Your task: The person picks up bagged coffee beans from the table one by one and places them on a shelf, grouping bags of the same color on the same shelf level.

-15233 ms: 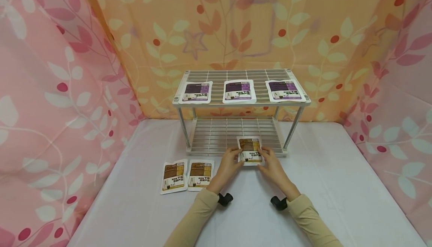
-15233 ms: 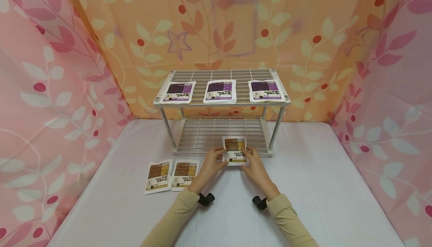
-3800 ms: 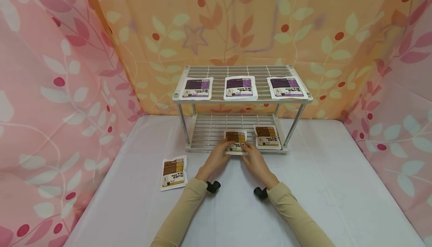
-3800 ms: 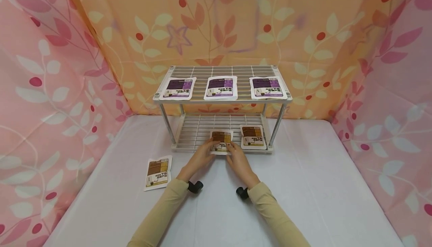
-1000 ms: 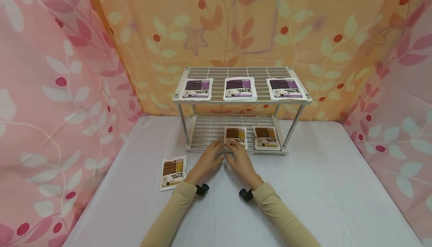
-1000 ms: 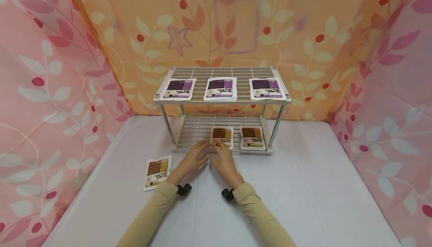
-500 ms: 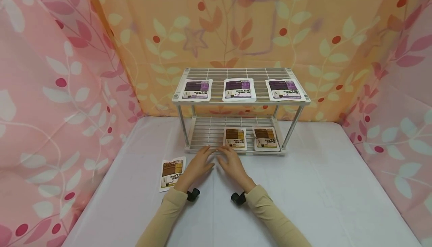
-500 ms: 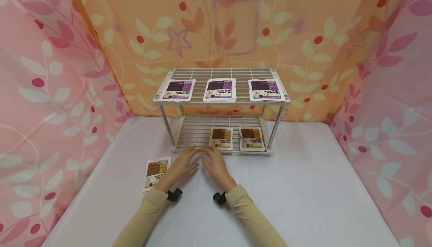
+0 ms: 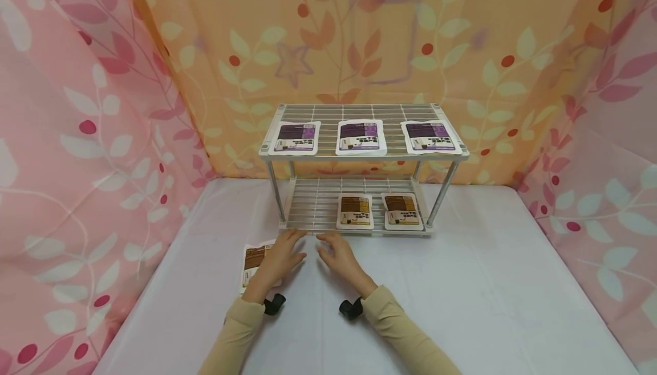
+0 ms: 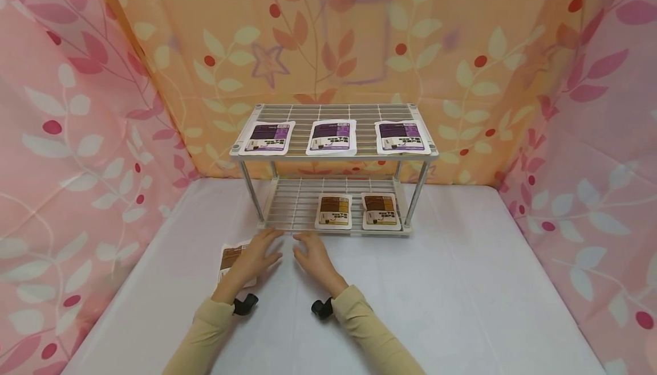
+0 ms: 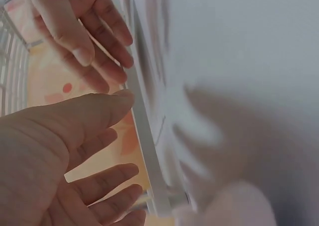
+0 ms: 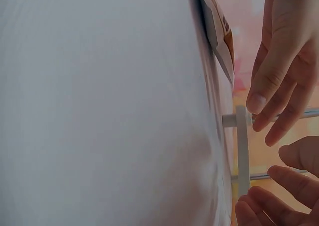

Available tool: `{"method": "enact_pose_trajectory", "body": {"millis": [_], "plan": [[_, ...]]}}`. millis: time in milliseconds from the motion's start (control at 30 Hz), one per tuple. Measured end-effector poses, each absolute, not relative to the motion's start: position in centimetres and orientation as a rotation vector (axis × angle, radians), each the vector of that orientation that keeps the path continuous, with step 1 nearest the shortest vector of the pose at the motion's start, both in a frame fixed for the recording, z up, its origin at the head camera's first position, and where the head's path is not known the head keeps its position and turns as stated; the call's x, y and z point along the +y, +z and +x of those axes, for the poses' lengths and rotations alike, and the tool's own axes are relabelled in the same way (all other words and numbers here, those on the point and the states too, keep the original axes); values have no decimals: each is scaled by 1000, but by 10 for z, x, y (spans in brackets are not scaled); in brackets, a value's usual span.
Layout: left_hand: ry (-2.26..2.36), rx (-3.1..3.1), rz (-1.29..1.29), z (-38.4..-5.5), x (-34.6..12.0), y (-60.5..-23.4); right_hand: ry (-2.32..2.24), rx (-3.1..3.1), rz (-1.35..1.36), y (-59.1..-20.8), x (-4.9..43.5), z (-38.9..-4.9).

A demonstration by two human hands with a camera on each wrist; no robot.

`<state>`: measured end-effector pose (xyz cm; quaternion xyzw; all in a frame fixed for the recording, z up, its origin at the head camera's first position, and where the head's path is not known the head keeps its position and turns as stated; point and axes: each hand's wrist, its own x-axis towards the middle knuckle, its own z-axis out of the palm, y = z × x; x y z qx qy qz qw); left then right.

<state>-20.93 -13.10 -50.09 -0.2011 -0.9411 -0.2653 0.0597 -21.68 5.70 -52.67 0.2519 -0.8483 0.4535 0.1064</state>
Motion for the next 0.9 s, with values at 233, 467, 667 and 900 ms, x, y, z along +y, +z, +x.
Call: {"method": "enact_pose_trajectory", "body": {"millis": [233, 467, 667, 900], "plan": [[-751, -2842, -570, -205, -147, -504, 1382, -2539, 793, -529, 47, -213], [-759, -2876, -523, -199, -161, -501, 1468, -2535, 836, -528, 39, -210], [-776, -2883, -453, -195, -174, -500, 1534, -2547, 870, -529, 31, -209], [-773, -2893, -390, -190, -189, -503, 1567, -2555, 972, -531, 20, -207]]}}
